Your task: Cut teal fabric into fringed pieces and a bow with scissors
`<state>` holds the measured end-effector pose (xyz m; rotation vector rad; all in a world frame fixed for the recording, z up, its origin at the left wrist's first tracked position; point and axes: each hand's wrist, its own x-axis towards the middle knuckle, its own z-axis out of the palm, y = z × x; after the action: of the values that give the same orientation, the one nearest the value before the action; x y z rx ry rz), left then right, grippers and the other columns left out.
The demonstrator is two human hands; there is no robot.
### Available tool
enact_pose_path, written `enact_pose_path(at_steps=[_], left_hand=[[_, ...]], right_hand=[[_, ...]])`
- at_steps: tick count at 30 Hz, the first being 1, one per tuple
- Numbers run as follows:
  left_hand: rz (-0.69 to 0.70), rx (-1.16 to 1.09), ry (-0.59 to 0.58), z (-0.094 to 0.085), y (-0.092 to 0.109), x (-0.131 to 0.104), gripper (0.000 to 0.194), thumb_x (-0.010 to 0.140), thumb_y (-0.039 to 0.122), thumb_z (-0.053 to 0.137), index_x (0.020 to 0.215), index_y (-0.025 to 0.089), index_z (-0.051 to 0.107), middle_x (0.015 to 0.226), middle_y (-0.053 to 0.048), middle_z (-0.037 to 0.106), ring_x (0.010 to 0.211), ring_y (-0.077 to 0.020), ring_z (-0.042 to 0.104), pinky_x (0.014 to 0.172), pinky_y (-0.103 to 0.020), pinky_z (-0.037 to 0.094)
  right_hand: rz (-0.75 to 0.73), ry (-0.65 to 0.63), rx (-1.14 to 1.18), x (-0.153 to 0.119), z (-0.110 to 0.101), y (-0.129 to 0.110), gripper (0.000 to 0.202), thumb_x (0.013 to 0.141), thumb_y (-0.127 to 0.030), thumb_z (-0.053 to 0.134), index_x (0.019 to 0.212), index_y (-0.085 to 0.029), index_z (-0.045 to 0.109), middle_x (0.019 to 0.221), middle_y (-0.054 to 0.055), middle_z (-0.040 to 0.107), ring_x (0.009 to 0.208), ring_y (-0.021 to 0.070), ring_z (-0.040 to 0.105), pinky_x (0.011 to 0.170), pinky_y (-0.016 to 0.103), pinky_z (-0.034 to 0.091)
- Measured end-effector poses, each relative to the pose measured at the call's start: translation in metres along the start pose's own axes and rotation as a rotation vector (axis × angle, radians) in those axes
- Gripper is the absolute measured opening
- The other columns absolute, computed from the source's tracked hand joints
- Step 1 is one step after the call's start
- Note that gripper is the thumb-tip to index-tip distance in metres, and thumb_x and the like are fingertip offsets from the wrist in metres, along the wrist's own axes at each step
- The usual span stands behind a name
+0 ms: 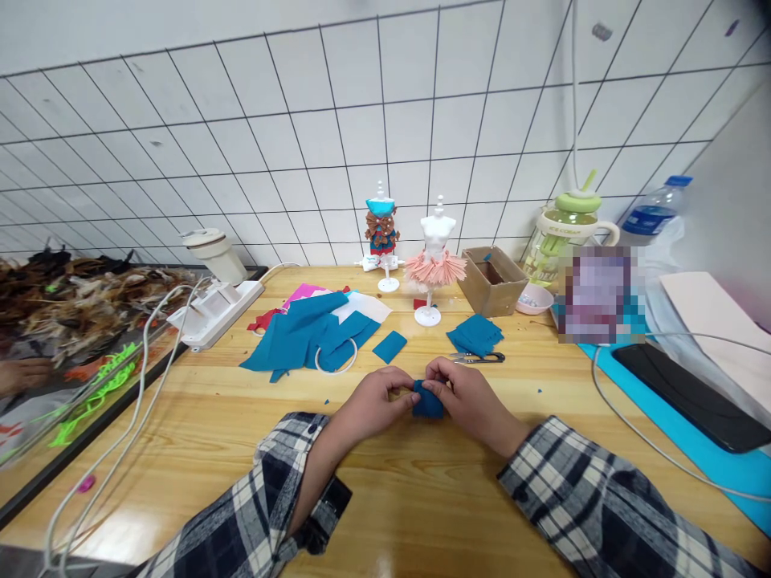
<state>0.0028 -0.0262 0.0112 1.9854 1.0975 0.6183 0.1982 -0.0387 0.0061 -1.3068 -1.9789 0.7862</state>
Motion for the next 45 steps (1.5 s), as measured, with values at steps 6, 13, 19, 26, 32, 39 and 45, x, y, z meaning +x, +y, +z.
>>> enact_pose_path(at_steps=[6, 13, 19, 26, 32, 39, 45], left_hand=[[-0.150, -0.176, 0.084, 0.001, -0.002, 0.003, 0.025, 0.075, 0.037, 0.066, 0.063, 0.016, 0.059, 0.061, 0.004, 0.049, 0.058, -0.0108, 0.042, 0.054, -0.022, 0.032], [-0.167, -0.113, 0.203, -0.002, 0.005, 0.004, 0.030, 0.070, 0.036, 0.069, 0.058, 0.017, 0.050, 0.054, 0.007, 0.040, 0.054, -0.0094, 0.035, 0.051, -0.022, 0.026], [-0.064, 0.012, 0.214, 0.000, 0.001, 0.002, 0.027, 0.074, 0.037, 0.070, 0.062, 0.018, 0.056, 0.063, 0.004, 0.054, 0.061, -0.0117, 0.047, 0.058, -0.023, 0.036], [0.064, 0.147, 0.197, 0.001, 0.000, -0.002, 0.018, 0.076, 0.031, 0.071, 0.067, 0.019, 0.060, 0.075, 0.000, 0.065, 0.076, -0.0160, 0.058, 0.070, -0.026, 0.041], [0.088, 0.173, 0.181, 0.001, 0.004, -0.003, 0.016, 0.077, 0.028, 0.069, 0.067, 0.019, 0.061, 0.077, -0.001, 0.066, 0.078, -0.0162, 0.059, 0.072, -0.027, 0.042], [0.100, 0.188, 0.158, 0.000, 0.003, -0.002, 0.017, 0.078, 0.029, 0.069, 0.066, 0.020, 0.061, 0.075, -0.001, 0.065, 0.076, -0.0158, 0.059, 0.072, -0.027, 0.041], [0.071, 0.095, 0.137, 0.000, 0.003, -0.002, 0.016, 0.076, 0.033, 0.071, 0.069, 0.020, 0.064, 0.076, 0.000, 0.067, 0.076, -0.0156, 0.060, 0.072, -0.027, 0.043]], right_hand=[[0.003, 0.224, 0.057, 0.000, 0.001, 0.001, 0.021, 0.083, -0.029, 0.063, 0.100, -0.020, 0.054, 0.085, 0.001, 0.060, 0.067, 0.0139, 0.052, 0.061, 0.026, 0.040], [-0.050, 0.137, 0.021, -0.002, 0.000, -0.006, 0.017, 0.083, -0.036, 0.064, 0.083, -0.020, 0.060, 0.067, -0.002, 0.056, 0.061, 0.0136, 0.049, 0.056, 0.025, 0.037], [-0.008, 0.088, 0.067, -0.002, 0.005, -0.007, 0.028, 0.083, -0.045, 0.064, 0.094, -0.019, 0.064, 0.074, 0.001, 0.063, 0.061, 0.0139, 0.054, 0.059, 0.026, 0.042], [0.064, -0.016, 0.142, -0.003, 0.007, -0.011, 0.022, 0.079, -0.040, 0.067, 0.087, -0.020, 0.066, 0.076, 0.001, 0.067, 0.064, 0.0142, 0.057, 0.058, 0.025, 0.044], [0.155, -0.023, 0.272, -0.003, 0.010, -0.013, 0.015, 0.078, -0.030, 0.066, 0.087, -0.019, 0.066, 0.074, 0.000, 0.068, 0.064, 0.0136, 0.059, 0.059, 0.024, 0.046], [0.215, -0.047, 0.357, -0.003, 0.012, -0.009, 0.014, 0.076, -0.031, 0.066, 0.083, -0.019, 0.066, 0.073, 0.002, 0.070, 0.064, 0.0162, 0.063, 0.057, 0.026, 0.049], [0.163, -0.048, 0.319, -0.002, 0.011, -0.005, 0.014, 0.084, -0.029, 0.055, 0.081, -0.020, 0.064, 0.070, 0.000, 0.067, 0.061, 0.0155, 0.062, 0.058, 0.026, 0.048]])
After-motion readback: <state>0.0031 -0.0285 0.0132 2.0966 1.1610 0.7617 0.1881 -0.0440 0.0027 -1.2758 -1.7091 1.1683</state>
